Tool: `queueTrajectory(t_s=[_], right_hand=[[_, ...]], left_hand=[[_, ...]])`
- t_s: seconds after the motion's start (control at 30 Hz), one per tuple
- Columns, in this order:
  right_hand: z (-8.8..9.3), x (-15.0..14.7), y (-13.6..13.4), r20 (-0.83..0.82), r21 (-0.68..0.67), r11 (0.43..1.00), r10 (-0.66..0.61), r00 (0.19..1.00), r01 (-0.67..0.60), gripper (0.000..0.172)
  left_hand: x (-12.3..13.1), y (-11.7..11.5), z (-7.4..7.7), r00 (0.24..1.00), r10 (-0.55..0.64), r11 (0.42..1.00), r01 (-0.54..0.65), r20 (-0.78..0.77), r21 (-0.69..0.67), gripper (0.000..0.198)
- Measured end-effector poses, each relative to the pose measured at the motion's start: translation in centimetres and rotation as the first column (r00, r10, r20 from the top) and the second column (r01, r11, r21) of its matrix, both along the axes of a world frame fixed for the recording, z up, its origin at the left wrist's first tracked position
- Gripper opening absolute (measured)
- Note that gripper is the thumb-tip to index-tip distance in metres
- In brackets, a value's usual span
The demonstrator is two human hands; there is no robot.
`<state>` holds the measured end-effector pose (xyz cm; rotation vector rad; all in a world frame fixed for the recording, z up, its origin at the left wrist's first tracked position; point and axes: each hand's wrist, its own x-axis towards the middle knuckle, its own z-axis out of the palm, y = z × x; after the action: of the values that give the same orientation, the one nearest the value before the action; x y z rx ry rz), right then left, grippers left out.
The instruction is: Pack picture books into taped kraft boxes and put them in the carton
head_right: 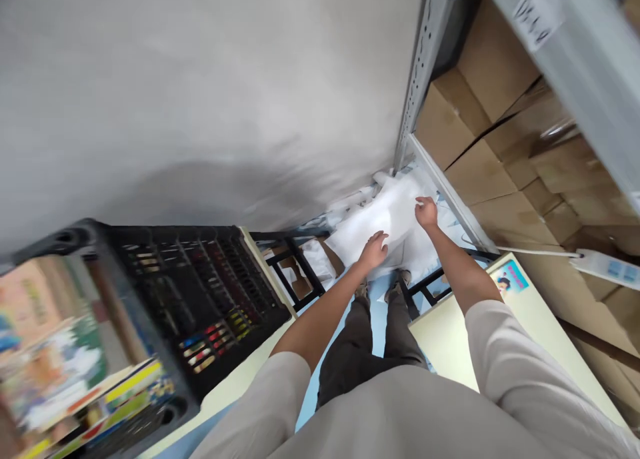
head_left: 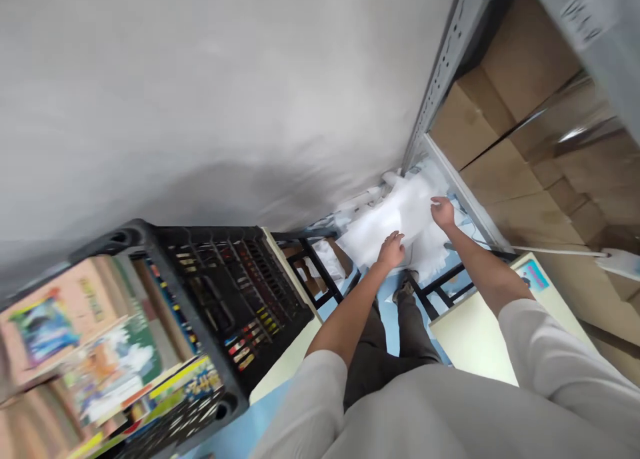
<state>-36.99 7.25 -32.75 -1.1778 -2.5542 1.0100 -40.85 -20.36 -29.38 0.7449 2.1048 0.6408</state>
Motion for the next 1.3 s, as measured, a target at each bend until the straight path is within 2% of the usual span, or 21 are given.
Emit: queueTrajectory(t_s=[0.2,0.37,0.47,0.57,0.63,0.73,0.83,0.93,1.03,1.13,1.3], right_hand=[[10.5,4.3,-3.0,0.010,0.062,0.997,-0.048,0.999,0.047,0.041],[18.8,10.3,-5.2,0.001,0.116,0.974,-0.194,0.981,0.193,0.052],[22.6,15.6,-6.9,-0.012,0.122,0.942,-0.312,0.950,0.311,0.057],[25.1,21.9,-9.4,-0.024,0.089,0.895,-0.437,0.899,0.437,0.059],[26.0,26.2,-11.3,-0.016,0.044,0.852,-0.522,0.853,0.522,0.059],[26.3,32.1,-14.0,0.002,-0.016,0.780,-0.626,0.780,0.626,0.060],[25.7,37.1,-16.5,0.029,-0.065,0.719,-0.692,0.721,0.692,0.058],[24.7,41.4,-18.4,0.065,-0.104,0.681,-0.723,0.688,0.725,0.057],[23.6,44.9,-19.8,0.100,-0.121,0.663,-0.733,0.673,0.739,0.059],[22.4,47.7,-20.6,0.143,-0.119,0.658,-0.730,0.669,0.744,0.061],[20.9,51.1,-21.3,0.184,-0.136,0.681,-0.696,0.694,0.719,0.063]], left_hand=[[0.9,0.8,8.1,0.986,-0.157,0.983,0.161,-0.050,0.085,0.056],[3.1,1.3,14.8,0.938,-0.319,0.931,0.337,-0.135,0.140,0.061],[5.5,1.9,18.4,0.896,-0.408,0.888,0.434,-0.178,0.150,0.063],[8.7,2.5,21.1,0.840,-0.501,0.832,0.534,-0.207,0.152,0.063],[11.3,2.9,22.3,0.800,-0.557,0.793,0.592,-0.223,0.141,0.063],[15.5,3.2,22.9,0.733,-0.634,0.735,0.670,-0.246,0.105,0.062],[19.6,3.0,22.6,0.657,-0.711,0.668,0.742,-0.252,0.050,0.060],[23.1,2.7,22.0,0.572,-0.785,0.592,0.806,-0.237,-0.018,0.059],[25.8,2.4,21.4,0.529,-0.824,0.553,0.828,-0.202,-0.091,0.059],[27.5,2.1,20.9,0.535,-0.827,0.557,0.820,-0.172,-0.129,0.060],[29.3,2.1,19.9,0.522,-0.831,0.554,0.811,-0.194,-0.190,0.059]])
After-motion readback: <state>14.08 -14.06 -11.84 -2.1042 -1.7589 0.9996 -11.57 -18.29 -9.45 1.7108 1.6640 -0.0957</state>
